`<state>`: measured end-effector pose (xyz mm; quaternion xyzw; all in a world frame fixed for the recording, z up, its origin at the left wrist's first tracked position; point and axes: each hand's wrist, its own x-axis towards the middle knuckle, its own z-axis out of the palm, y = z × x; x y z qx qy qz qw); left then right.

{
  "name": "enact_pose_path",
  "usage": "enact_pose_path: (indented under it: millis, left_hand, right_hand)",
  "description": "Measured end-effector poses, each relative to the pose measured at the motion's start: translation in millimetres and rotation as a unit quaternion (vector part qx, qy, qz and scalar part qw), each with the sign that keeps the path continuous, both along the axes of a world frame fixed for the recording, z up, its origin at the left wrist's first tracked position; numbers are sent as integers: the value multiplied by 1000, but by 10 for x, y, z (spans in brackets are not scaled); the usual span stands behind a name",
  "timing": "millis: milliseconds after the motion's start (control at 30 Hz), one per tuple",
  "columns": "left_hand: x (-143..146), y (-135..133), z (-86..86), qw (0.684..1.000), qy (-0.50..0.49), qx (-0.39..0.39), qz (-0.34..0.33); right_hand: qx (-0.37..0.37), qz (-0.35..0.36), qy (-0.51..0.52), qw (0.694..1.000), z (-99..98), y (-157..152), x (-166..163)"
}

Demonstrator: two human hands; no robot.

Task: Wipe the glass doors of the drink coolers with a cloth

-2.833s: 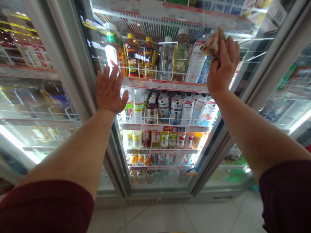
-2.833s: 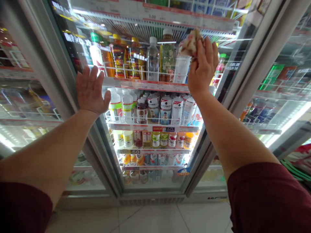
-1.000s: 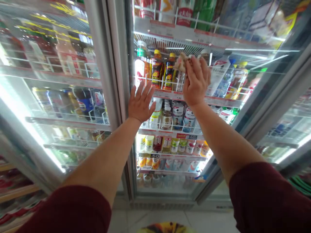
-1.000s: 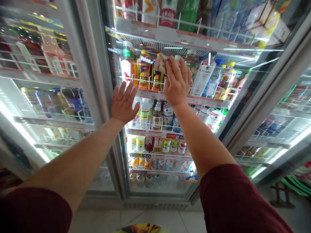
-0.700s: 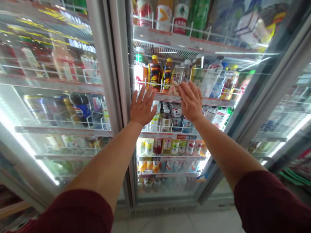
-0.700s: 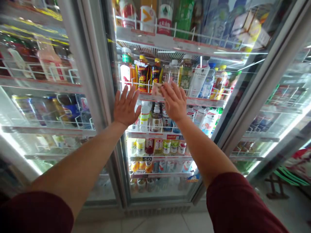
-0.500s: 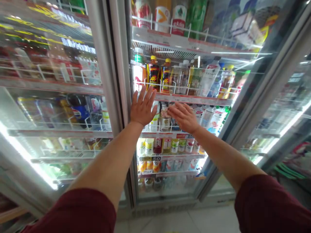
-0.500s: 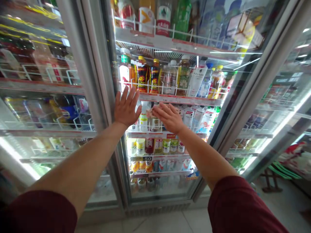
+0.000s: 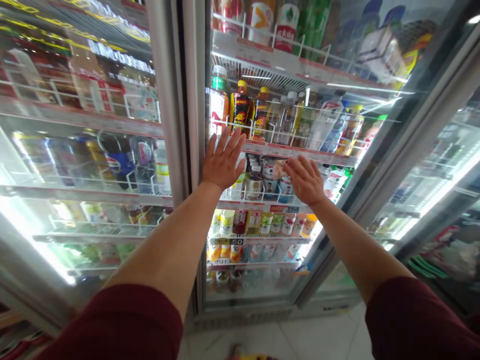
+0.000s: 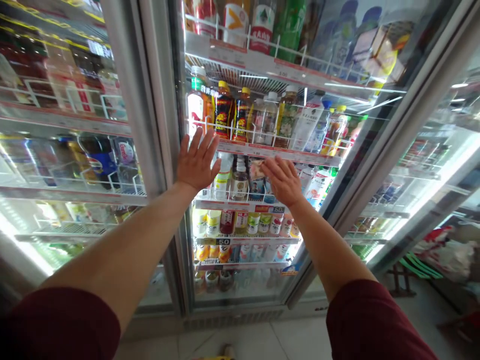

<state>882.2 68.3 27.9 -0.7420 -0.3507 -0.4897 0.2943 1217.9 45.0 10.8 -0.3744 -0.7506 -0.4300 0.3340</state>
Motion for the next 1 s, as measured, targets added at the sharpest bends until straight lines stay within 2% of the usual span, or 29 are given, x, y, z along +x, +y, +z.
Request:
enact_pose_path:
  millis: [67,133,200,267,333,400,500,600,700,800,867,1000]
  left_hand:
    - [7,-13,7,1000,1,-12,4]
    - [15,-28,15,1000,1,-22,4]
    - [23,-41,21,1000,-1,-26,4]
    - [31,-52,26,1000,-4,-26,7]
    - [38,-65,30,1000,-8,-27,12]
    - [42,-82,34,999,-7,-31,14]
    - [45,-108,39,999,-6,-39,19]
    - [46,-115,41,999,-10,-41,20]
    - [49,-104,42,999,-12,-38,16]
    - [49,-91,41,999,-14,-36,16]
    - [47,-87,38,999,-15,-34,17]
    - [38,-81,27,999,-13,-27,18]
  right_hand:
    - [82,-26,135,987,-11,55,47]
    - [131,-42,225,965,-77,86,78]
    - [105,-50,211,970,-188,74,127]
    - [41,-50,129,990,-298,39,228]
    - [19,-46,76,996,-356,26,384]
    - [69,-43,106,991,-351,66,558]
    - [161,-45,222,960,-291,190,751]
    - [175,-55,277,943,-254,255,806]
    - [153,-69,247,954,-231,200,839]
    - [99,-77,200,972,-124,138,1025]
    - [89,-73,249,962,29,160,1235]
    - [96,-93,459,878,428,320,1531]
